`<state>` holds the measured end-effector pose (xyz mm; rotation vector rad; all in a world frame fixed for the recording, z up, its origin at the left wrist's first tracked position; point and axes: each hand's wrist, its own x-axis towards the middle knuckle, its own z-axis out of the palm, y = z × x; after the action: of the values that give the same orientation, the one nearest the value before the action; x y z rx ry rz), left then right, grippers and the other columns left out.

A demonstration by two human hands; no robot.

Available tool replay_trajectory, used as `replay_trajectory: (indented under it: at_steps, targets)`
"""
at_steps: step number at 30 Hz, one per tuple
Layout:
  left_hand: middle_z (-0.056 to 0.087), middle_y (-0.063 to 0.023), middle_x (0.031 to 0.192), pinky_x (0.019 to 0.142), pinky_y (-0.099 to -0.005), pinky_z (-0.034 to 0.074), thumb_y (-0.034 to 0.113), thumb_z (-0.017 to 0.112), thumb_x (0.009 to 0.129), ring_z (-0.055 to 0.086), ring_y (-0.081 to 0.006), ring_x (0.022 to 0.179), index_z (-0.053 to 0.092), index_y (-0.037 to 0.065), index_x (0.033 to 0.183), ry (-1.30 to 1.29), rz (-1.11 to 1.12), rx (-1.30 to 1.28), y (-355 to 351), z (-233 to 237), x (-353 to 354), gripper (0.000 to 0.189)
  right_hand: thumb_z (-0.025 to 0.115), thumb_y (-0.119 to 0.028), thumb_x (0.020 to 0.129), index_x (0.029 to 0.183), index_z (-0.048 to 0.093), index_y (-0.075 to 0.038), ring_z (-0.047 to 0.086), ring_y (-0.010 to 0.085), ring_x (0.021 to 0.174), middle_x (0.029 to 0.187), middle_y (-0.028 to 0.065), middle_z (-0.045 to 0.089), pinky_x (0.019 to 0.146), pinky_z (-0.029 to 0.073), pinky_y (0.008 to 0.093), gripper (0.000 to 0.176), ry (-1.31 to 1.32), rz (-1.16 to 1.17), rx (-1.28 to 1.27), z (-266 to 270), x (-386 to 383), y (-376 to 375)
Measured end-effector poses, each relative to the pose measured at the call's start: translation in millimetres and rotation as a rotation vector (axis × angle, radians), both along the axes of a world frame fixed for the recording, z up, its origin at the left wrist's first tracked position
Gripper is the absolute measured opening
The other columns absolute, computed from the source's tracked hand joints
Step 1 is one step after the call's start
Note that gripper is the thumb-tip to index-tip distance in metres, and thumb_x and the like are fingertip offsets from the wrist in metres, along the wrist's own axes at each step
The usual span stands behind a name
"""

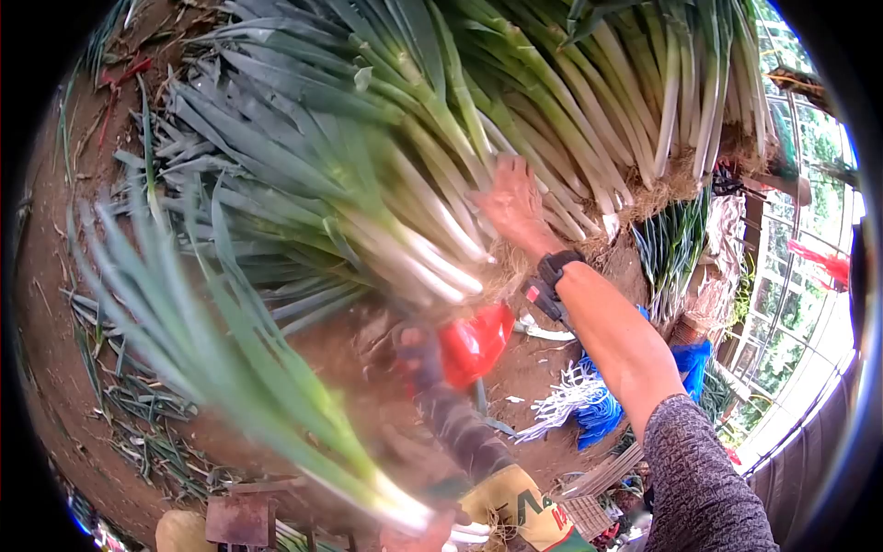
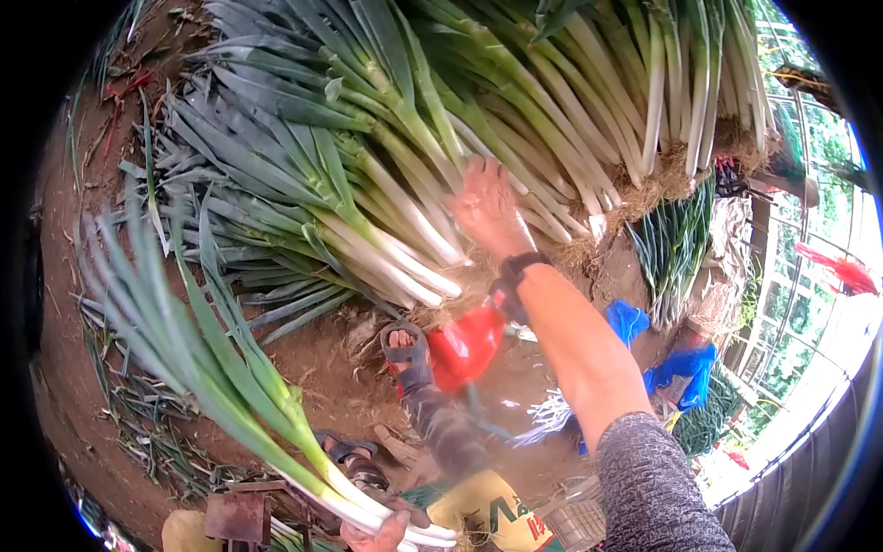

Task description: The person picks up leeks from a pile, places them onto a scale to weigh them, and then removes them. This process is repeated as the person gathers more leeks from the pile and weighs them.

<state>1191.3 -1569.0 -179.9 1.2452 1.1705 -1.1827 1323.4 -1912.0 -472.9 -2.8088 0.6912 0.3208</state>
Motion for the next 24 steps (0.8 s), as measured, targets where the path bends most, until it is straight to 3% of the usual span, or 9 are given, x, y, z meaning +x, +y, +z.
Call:
replay_trajectory:
  at_steps: [4, 6, 10, 13, 16, 19, 20, 23, 24]
  targets:
    - [0.066, -0.0039, 0.088, 0.068, -0.0298, 0.051, 0.01, 0.083, 0.083, 0.062, -0.0147, 0.076, 0.067, -0.001, 0.098, 0.076, 0.077, 0.078, -7.6, -10.4, -1.8, 0.025, 0.076, -0.031, 0.082, 0.129, 0.048, 0.003, 0.054, 0.0451, 0.118, 0.126, 0.0291, 0.052, 0.102, 0.045, 0.0525, 0.064, 0.048, -0.091, 0.072, -6.1, -1.6, 6.2]
    - [0.066, -0.0035, 0.088, 0.066, -0.029, 0.05, 0.011, 0.083, 0.083, 0.061, -0.0141, 0.074, 0.067, -0.001, 0.098, 0.057, 0.07, 0.023, -5.4, -17.4, -6.5, 0.025, 0.071, -0.031, 0.089, 0.139, 0.042, 0.002, 0.053, 0.0442, 0.121, 0.133, 0.0278, 0.049, 0.103, 0.043, 0.0539, 0.067, 0.153, -0.097, 0.072, 1.6, -1.6, 4.2]
    - [0.065, -0.0026, 0.085, 0.06, -0.0277, 0.047, 0.013, 0.083, 0.083, 0.059, -0.0129, 0.07, 0.068, 0.0, 0.098, 0.055, 0.092, -0.051, -0.5, -26.7, -17.1, 0.024, 0.067, -0.031, 0.092, 0.145, 0.037, -0.003, 0.055, 0.0437, 0.124, 0.141, 0.0271, 0.047, 0.099, 0.047, 0.0559, 0.067, 0.195, -0.183, 0.072, 9.9, -0.8, 19.7]
    - [0.065, -0.0021, 0.084, 0.058, -0.027, 0.045, 0.015, 0.082, 0.083, 0.058, -0.0122, 0.068, 0.069, 0.0, 0.098, -0.024, 0.065, -0.024, -1.0, -33.0, -26.9, 0.025, 0.067, -0.032, 0.091, 0.143, 0.041, -0.004, 0.058, 0.0427, 0.123, 0.141, 0.0285, 0.05, 0.099, 0.049, 0.0529, 0.065, 0.046, -0.125, -0.078, -13.2, -9.2, 17.6]
    - [0.065, -0.0022, 0.083, 0.057, -0.0275, 0.045, 0.016, 0.083, 0.083, 0.057, -0.0121, 0.067, 0.069, 0.0, 0.097, -0.038, 0.089, -0.01, 2.4, -37.5, -31.4, 0.025, 0.067, -0.034, 0.088, 0.14, 0.047, -0.005, 0.058, 0.0414, 0.123, 0.138, 0.029, 0.054, 0.1, 0.049, 0.0496, 0.063, 0.356, -0.185, 0.22, 31.0, 12.5, -8.7]
    - [0.063, -0.0019, 0.082, 0.056, -0.0277, 0.044, 0.016, 0.083, 0.083, 0.055, -0.0119, 0.065, 0.069, 0.001, 0.094, -0.083, 0.049, 0.029, -4.2, -35.6, -18.8, 0.024, 0.069, -0.035, 0.085, 0.136, 0.05, -0.003, 0.058, 0.0403, 0.122, 0.126, 0.0285, 0.061, 0.099, 0.049, 0.0486, 0.064, 0.235, -0.116, 0.203, 35.8, 2.1, -40.5]
    - [0.063, -0.0018, 0.081, 0.056, -0.0277, 0.043, 0.016, 0.083, 0.083, 0.055, -0.0118, 0.065, 0.068, 0.002, 0.092, -0.082, 0.072, 0.009, -3.4, -38.3, -20.5, 0.023, 0.072, -0.033, 0.083, 0.134, 0.05, -0.001, 0.058, 0.0436, 0.119, 0.128, 0.0296, 0.058, 0.099, 0.049, 0.0497, 0.065, 0.083, -0.008, 0.134, 20.0, -9.5, -58.0]
    - [0.061, -0.0011, 0.08, 0.056, -0.0277, 0.043, 0.015, 0.083, 0.083, 0.054, -0.0116, 0.064, 0.067, 0.003, 0.089, -0.058, 0.127, -0.016, -2.0, -45.4, -24.6, 0.022, 0.074, -0.031, 0.08, 0.132, 0.05, 0.001, 0.058, 0.0468, 0.116, 0.13, 0.0301, 0.053, 0.1, 0.049, 0.0504, 0.065, 0.062, 0.023, -0.011, 9.7, -13.7, -76.5]
    - [0.061, -0.0008, 0.08, 0.056, -0.0276, 0.043, 0.015, 0.083, 0.083, 0.054, -0.0114, 0.064, 0.067, 0.003, 0.088, -0.04, 0.134, -0.006, -4.1, -44.9, -21.9, 0.021, 0.076, -0.03, 0.08, 0.132, 0.049, 0.001, 0.056, 0.0484, 0.118, 0.136, 0.0299, 0.049, 0.1, 0.048, 0.0515, 0.066, 0.118, -0.059, 0.051, 21.5, -3.5, -69.3]
